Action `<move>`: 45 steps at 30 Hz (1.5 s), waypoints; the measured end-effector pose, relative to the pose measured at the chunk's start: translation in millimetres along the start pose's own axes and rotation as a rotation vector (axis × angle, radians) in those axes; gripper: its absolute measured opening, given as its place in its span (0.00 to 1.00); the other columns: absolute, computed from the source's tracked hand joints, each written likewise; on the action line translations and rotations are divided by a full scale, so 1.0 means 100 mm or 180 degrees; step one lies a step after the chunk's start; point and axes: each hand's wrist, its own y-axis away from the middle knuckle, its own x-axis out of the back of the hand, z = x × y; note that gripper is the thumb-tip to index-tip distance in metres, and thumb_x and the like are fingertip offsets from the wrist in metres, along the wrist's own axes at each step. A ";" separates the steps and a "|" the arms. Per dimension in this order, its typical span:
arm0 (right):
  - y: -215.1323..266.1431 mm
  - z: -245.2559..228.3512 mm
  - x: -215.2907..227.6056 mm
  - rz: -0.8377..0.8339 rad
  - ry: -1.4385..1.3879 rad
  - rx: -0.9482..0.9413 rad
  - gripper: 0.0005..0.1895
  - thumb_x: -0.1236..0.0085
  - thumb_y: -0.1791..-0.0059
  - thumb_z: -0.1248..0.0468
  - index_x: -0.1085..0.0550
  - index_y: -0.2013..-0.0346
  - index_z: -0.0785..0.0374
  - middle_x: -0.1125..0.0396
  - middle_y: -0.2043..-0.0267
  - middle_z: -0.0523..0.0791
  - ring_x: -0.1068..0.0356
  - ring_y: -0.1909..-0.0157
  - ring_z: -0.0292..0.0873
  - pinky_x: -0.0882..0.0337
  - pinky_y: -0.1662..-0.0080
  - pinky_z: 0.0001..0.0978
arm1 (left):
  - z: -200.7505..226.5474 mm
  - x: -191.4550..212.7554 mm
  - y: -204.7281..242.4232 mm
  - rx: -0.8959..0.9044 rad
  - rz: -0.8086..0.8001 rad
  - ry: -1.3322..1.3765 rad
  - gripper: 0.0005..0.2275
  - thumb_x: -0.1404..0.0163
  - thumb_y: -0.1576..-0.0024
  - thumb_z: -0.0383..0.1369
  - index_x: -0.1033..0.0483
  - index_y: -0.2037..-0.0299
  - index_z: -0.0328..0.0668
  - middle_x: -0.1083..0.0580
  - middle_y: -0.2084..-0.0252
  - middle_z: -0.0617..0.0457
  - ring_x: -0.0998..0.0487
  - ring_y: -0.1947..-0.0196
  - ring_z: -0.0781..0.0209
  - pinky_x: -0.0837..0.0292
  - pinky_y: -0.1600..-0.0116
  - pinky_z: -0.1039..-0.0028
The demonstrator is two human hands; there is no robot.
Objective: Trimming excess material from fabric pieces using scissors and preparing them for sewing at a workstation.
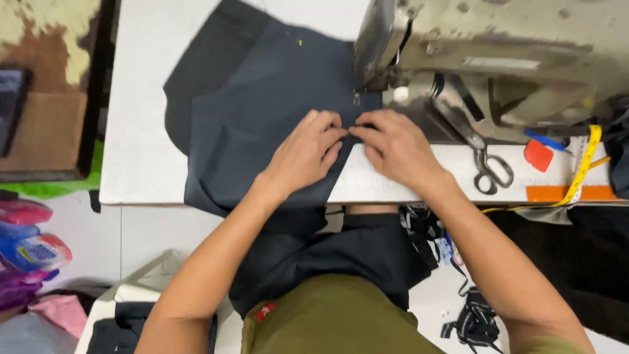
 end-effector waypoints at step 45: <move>0.06 -0.23 0.11 0.0152 0.0098 -0.0419 0.17 0.50 0.47 0.62 0.22 0.44 0.55 0.30 0.41 0.44 0.32 0.35 0.47 0.38 0.36 0.45 | -0.15 0.01 0.02 -0.0358 -0.0665 -0.0247 0.16 0.55 0.33 0.33 0.27 0.36 0.41 0.36 0.29 0.40 0.42 0.25 0.46 0.56 0.22 0.49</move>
